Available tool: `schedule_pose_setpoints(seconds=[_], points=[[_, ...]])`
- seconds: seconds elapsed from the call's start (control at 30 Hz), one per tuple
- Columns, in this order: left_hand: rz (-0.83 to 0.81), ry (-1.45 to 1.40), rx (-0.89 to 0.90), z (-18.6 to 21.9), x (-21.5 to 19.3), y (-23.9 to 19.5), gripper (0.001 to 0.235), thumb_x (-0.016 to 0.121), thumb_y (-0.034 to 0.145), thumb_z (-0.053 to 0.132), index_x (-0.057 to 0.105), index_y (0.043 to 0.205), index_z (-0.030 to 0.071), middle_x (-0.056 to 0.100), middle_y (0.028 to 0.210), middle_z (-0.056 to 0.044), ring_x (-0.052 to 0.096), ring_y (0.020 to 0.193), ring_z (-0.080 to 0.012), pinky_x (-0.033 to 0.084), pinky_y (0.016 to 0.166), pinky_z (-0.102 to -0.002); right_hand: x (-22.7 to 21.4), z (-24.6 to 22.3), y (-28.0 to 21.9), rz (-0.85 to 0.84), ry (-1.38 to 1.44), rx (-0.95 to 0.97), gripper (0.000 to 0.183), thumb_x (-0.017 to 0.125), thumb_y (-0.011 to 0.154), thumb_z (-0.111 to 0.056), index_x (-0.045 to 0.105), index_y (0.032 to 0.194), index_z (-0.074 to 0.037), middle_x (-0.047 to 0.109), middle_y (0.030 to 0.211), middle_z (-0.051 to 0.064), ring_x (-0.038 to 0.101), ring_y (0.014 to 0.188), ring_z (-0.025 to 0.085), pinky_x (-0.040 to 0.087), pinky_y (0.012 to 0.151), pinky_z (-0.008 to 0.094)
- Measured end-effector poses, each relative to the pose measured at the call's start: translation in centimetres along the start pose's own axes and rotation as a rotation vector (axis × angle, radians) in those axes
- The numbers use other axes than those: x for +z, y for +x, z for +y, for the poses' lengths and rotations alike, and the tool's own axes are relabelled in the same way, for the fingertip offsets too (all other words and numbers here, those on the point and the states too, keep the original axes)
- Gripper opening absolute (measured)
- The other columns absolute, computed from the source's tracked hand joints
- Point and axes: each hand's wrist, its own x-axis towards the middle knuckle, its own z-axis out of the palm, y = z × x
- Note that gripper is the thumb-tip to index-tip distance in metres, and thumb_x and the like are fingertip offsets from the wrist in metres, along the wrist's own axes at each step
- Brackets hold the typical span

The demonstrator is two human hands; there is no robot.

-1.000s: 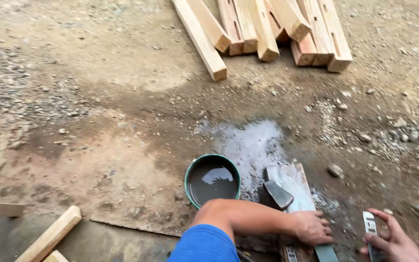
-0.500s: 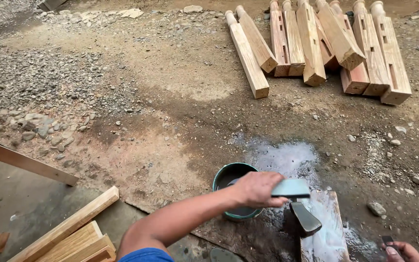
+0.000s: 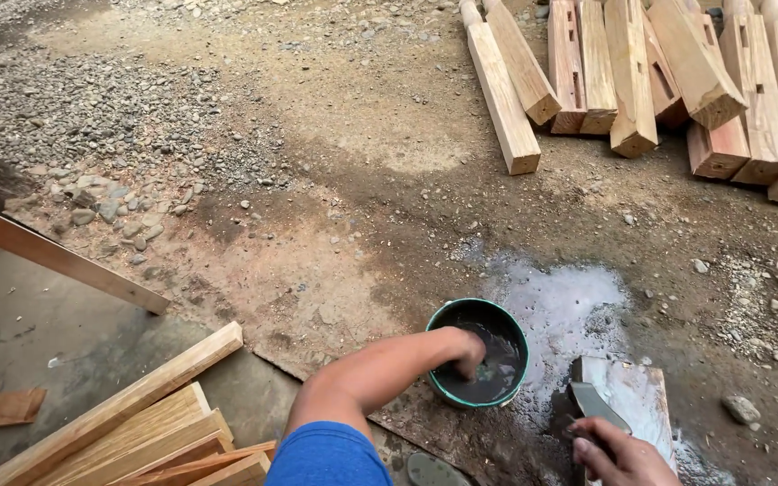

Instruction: The person sharpens a metal chisel on a wet sharpening stone, repeatedly dipping the tool in a bucket of water and rubbing it against the stone. The person also sharpens a small metal file on the same stone, using water to lubricate the surface during the process.

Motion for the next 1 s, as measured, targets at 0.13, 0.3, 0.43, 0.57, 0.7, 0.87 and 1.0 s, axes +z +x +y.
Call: schedule_pose_setpoints(seconds=[0.13, 0.3, 0.43, 0.57, 0.7, 0.87, 1.0], points=[[0.114, -0.153, -0.01, -2.6, 3.8, 5.8, 0.043, 0.077, 0.06, 0.031, 0.081, 0.1, 0.013, 0.077, 0.106, -0.013, 0.073, 0.1, -0.0262, 0.057, 0.082, -0.04, 3.6, -10.5, 2.0, 0.123, -0.334, -0.512, 0.038, 0.066, 0.086, -0.022, 0.066, 0.123, -0.015, 0.076, 0.107, 0.014, 0.073, 0.101, 0.033, 0.059, 0.082, 0.041], [0.272, -0.11, 0.064, 0.1, 1.4, -1.0, 0.036, 0.073, 0.078, 0.036, 0.076, 0.108, 0.017, 0.076, 0.11, -0.01, 0.071, 0.103, -0.0254, 0.055, 0.09, -0.038, 5.6, -19.2, 9.1, 0.071, -0.556, -0.372, 0.031, 0.056, 0.091, -0.017, 0.062, 0.121, -0.007, 0.076, 0.106, 0.02, 0.072, 0.104, 0.037, 0.057, 0.09, 0.047], [0.299, -0.119, 0.096, 3.3, -1.7, -9.7, 0.036, 0.066, 0.091, 0.037, 0.069, 0.121, 0.017, 0.074, 0.115, -0.011, 0.07, 0.106, -0.0275, 0.054, 0.095, -0.041, 8.5, -16.2, 23.3, -0.18, -0.763, -0.312, 0.041, 0.061, 0.08, -0.012, 0.069, 0.119, -0.008, 0.073, 0.109, 0.02, 0.071, 0.103, 0.037, 0.058, 0.089, 0.046], [0.225, -0.198, 0.038, 5.2, -3.8, -14.9, 0.042, 0.063, 0.087, 0.026, 0.062, 0.129, 0.017, 0.073, 0.112, -0.013, 0.069, 0.104, -0.0295, 0.055, 0.089, -0.044, 11.8, -11.1, 30.1, -0.344, -1.106, -0.384, 0.029, 0.064, 0.078, -0.017, 0.082, 0.096, -0.001, 0.076, 0.102, 0.021, 0.074, 0.097, 0.03, 0.057, 0.085, 0.041], [0.294, -0.164, -0.066, 7.0, -5.6, -19.1, 0.028, 0.054, 0.09, 0.017, 0.073, 0.111, 0.017, 0.075, 0.104, -0.012, 0.073, 0.099, -0.03, 0.059, 0.084, -0.046, 15.0, -4.8, 36.9, -0.468, -0.916, -0.301, 0.023, 0.062, 0.08, -0.012, 0.08, 0.094, -0.007, 0.077, 0.098, 0.017, 0.073, 0.092, 0.027, 0.054, 0.081, 0.04], [0.39, -0.047, 0.053, 7.6, -7.3, -25.0, 0.028, 0.051, 0.093, 0.016, 0.073, 0.109, 0.014, 0.076, 0.092, -0.015, 0.076, 0.085, -0.0315, 0.06, 0.078, -0.047, 14.6, -4.1, 33.0, -0.546, -0.908, -0.186, 0.028, 0.07, 0.064, -0.005, 0.082, 0.088, -0.008, 0.078, 0.092, 0.015, 0.074, 0.086, 0.026, 0.056, 0.076, 0.04], [0.682, -0.032, 0.309, 7.5, -9.7, -28.8, 0.02, 0.065, 0.085, 0.025, 0.068, 0.094, 0.007, 0.071, 0.086, -0.014, 0.07, 0.082, -0.0342, 0.054, 0.076, -0.048, 5.7, -17.5, 13.8, -0.065, -0.658, -0.302, 0.026, 0.071, 0.078, -0.025, 0.072, 0.096, -0.006, 0.074, 0.097, 0.023, 0.071, 0.091, 0.04, 0.055, 0.076, 0.05]])
